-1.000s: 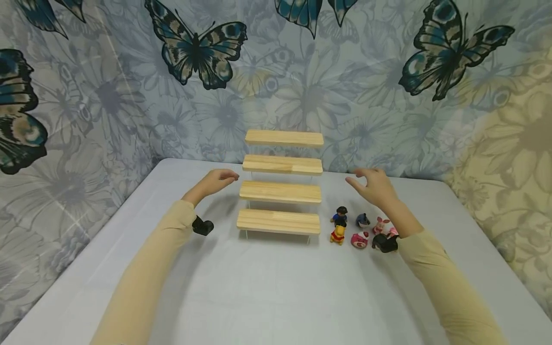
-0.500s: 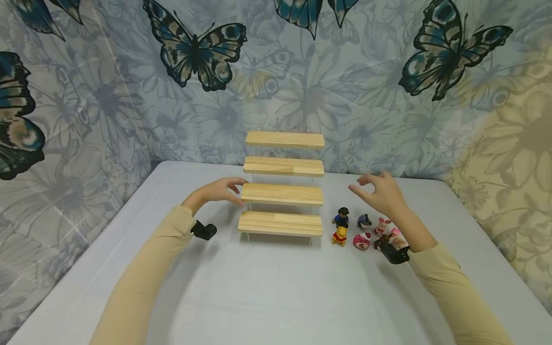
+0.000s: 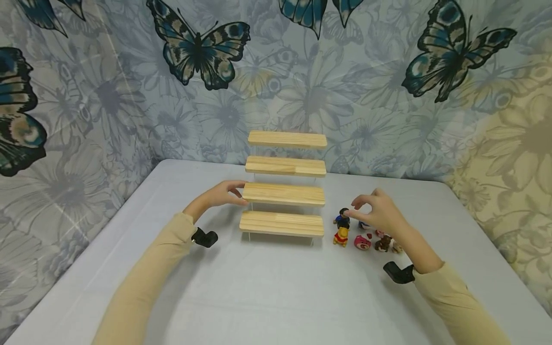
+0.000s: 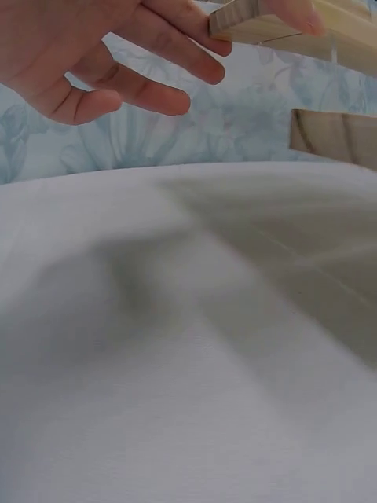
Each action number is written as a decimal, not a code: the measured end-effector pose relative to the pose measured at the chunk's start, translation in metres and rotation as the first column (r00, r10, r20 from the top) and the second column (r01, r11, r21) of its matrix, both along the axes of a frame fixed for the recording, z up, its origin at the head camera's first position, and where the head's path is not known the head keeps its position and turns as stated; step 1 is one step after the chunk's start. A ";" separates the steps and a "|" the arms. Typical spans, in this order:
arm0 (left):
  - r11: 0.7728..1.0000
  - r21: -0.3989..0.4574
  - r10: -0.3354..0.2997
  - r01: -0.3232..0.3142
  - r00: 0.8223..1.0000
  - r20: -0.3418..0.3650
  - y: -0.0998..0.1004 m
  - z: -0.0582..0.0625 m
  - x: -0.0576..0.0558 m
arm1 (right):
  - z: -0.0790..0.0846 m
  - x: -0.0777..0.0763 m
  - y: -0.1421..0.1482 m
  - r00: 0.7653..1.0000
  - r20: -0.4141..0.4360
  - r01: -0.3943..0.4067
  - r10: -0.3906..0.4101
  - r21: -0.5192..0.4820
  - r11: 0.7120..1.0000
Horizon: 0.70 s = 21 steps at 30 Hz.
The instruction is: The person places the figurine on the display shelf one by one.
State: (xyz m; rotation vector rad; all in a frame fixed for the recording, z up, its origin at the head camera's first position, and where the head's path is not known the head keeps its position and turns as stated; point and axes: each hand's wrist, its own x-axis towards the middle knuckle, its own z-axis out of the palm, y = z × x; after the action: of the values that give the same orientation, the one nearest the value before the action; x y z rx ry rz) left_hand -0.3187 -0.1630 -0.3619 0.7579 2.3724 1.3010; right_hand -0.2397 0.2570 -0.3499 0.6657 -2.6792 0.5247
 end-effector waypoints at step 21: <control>0.982 0.183 0.042 -0.045 0.999 0.022 0.003 -0.019 0.005 | -0.025 0.016 -0.008 0.986 -0.022 -0.157 0.163 0.176 0.972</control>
State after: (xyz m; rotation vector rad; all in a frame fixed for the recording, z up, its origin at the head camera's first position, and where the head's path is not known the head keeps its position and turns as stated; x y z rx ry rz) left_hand -0.3137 -0.1596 -0.3810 0.7460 2.2895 1.5552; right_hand -0.2241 0.2492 -0.3744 0.9369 -2.6725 0.3164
